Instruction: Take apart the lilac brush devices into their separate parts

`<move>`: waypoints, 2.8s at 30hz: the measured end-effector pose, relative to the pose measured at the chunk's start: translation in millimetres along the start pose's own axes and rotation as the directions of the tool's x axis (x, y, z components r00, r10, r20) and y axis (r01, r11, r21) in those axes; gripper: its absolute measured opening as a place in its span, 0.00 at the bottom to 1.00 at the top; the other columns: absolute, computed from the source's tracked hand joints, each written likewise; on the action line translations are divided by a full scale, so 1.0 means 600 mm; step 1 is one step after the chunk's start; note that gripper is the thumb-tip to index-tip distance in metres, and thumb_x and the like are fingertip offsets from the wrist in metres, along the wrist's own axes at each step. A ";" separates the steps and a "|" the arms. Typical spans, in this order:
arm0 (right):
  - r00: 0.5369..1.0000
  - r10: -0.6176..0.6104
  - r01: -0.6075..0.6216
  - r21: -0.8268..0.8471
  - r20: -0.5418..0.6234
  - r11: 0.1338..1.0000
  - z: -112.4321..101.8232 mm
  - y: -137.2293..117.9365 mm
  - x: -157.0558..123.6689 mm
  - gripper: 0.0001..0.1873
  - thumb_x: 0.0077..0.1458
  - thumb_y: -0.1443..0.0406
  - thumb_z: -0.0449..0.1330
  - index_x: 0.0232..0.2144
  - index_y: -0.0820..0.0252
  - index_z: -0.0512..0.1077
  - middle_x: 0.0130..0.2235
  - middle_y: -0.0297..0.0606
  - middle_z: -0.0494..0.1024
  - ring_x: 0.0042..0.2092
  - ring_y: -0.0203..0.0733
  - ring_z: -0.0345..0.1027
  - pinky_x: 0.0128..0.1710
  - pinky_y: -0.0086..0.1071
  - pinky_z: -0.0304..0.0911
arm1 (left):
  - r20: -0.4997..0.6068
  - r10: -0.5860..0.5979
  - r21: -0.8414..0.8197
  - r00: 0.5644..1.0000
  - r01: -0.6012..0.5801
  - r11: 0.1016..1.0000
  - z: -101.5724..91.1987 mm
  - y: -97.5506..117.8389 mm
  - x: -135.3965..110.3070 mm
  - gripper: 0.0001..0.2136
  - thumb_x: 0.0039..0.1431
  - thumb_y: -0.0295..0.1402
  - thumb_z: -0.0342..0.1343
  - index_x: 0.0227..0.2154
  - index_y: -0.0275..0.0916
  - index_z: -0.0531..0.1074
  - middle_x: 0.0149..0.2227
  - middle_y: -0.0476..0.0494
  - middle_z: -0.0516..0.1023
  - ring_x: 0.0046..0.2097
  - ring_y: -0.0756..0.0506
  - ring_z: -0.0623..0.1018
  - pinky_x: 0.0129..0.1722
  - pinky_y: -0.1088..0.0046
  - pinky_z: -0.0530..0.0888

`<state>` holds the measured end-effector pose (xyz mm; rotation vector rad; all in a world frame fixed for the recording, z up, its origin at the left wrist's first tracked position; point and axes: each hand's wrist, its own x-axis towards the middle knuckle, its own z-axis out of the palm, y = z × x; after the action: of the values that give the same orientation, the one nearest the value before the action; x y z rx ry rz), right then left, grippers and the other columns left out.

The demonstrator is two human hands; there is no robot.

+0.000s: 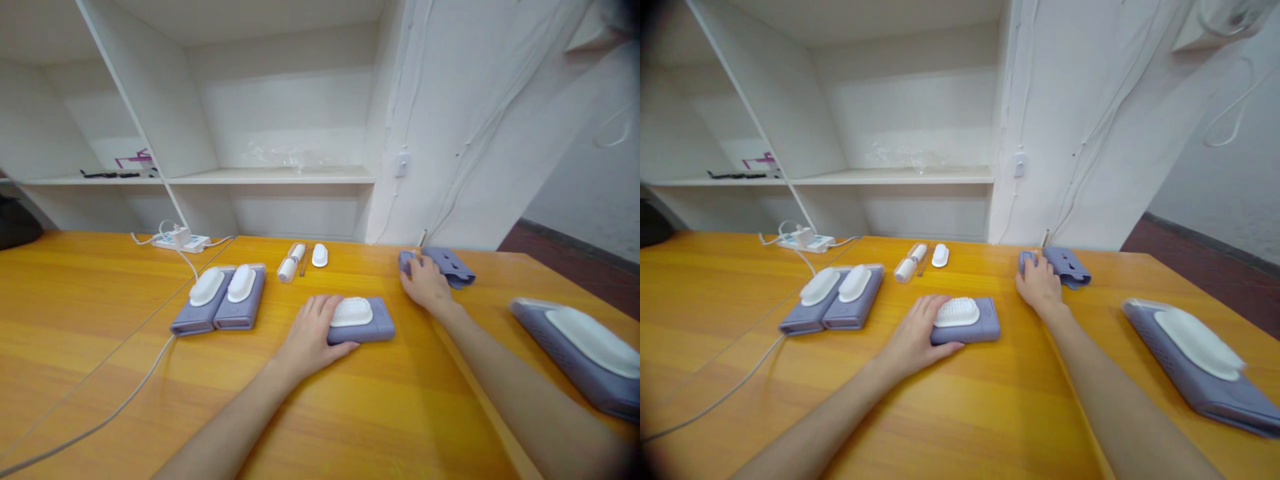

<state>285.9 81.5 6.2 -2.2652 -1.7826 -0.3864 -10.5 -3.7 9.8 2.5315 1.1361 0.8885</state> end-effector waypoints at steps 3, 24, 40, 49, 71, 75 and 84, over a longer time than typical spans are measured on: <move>0.998 0.058 -0.057 0.009 -0.008 0.998 0.004 -0.005 0.003 0.21 0.58 0.57 0.49 0.46 0.67 0.66 0.47 0.55 0.68 0.47 0.57 0.64 0.40 0.44 0.62 | 0.005 -0.006 -0.003 1.000 0.006 1.000 -0.002 0.000 0.001 0.31 0.50 0.44 0.61 0.55 0.43 0.57 0.52 0.40 0.66 0.52 0.38 0.67 0.52 0.57 0.66; 0.923 0.235 -0.104 0.393 -0.303 0.914 -0.014 -0.003 -0.021 0.33 0.57 0.55 0.51 0.60 0.65 0.50 0.53 0.53 0.67 0.49 0.54 0.65 0.44 0.38 0.59 | -0.020 0.003 -0.017 1.000 -0.003 1.000 0.002 -0.001 0.001 0.31 0.50 0.44 0.61 0.55 0.44 0.57 0.52 0.40 0.66 0.52 0.38 0.67 0.51 0.56 0.67; 0.976 0.128 -0.102 0.150 -0.178 0.983 -0.001 -0.026 -0.023 0.23 0.59 0.56 0.49 0.52 0.64 0.64 0.45 0.50 0.71 0.44 0.52 0.67 0.40 0.39 0.60 | -0.010 -0.004 -0.015 1.000 0.004 1.000 0.000 0.000 0.001 0.31 0.50 0.44 0.61 0.55 0.44 0.57 0.52 0.40 0.66 0.52 0.38 0.67 0.51 0.57 0.67; 0.969 0.166 -0.133 0.177 -0.185 0.975 0.004 -0.015 -0.062 0.27 0.57 0.54 0.49 0.55 0.61 0.60 0.50 0.50 0.68 0.48 0.56 0.65 0.42 0.43 0.61 | -0.015 0.002 -0.016 1.000 -0.002 1.000 0.002 -0.001 0.001 0.32 0.50 0.43 0.62 0.55 0.44 0.56 0.52 0.40 0.66 0.52 0.38 0.67 0.51 0.56 0.67; 0.988 0.038 -0.006 0.208 -0.151 0.978 0.003 0.022 -0.109 0.15 0.56 0.62 0.54 0.46 0.57 0.69 0.39 0.39 0.78 0.43 0.47 0.69 0.41 0.38 0.56 | -0.008 0.015 0.014 1.000 -0.015 1.000 0.008 -0.004 0.004 0.32 0.51 0.43 0.61 0.56 0.42 0.55 0.53 0.40 0.65 0.53 0.39 0.66 0.54 0.58 0.65; 0.963 0.014 0.040 0.195 -0.267 0.980 -0.003 0.017 -0.114 0.11 0.56 0.62 0.54 0.41 0.57 0.71 0.41 0.40 0.77 0.44 0.47 0.67 0.42 0.38 0.54 | -0.004 0.012 0.015 1.000 -0.012 1.000 0.008 -0.004 0.003 0.31 0.51 0.43 0.61 0.56 0.42 0.55 0.53 0.41 0.65 0.53 0.39 0.65 0.54 0.58 0.65; 0.927 -0.033 0.134 0.248 -0.373 0.960 -0.006 0.015 -0.116 0.08 0.56 0.63 0.54 0.31 0.57 0.72 0.41 0.39 0.75 0.44 0.46 0.64 0.43 0.38 0.53 | -0.003 0.006 0.015 1.000 -0.006 1.000 0.006 -0.003 0.004 0.32 0.51 0.43 0.61 0.55 0.43 0.55 0.53 0.41 0.65 0.53 0.40 0.65 0.54 0.59 0.65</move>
<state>278.7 14.9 -14.6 -1.7977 -1.6288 -0.5095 -7.9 -0.8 7.1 2.5480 1.1408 0.8887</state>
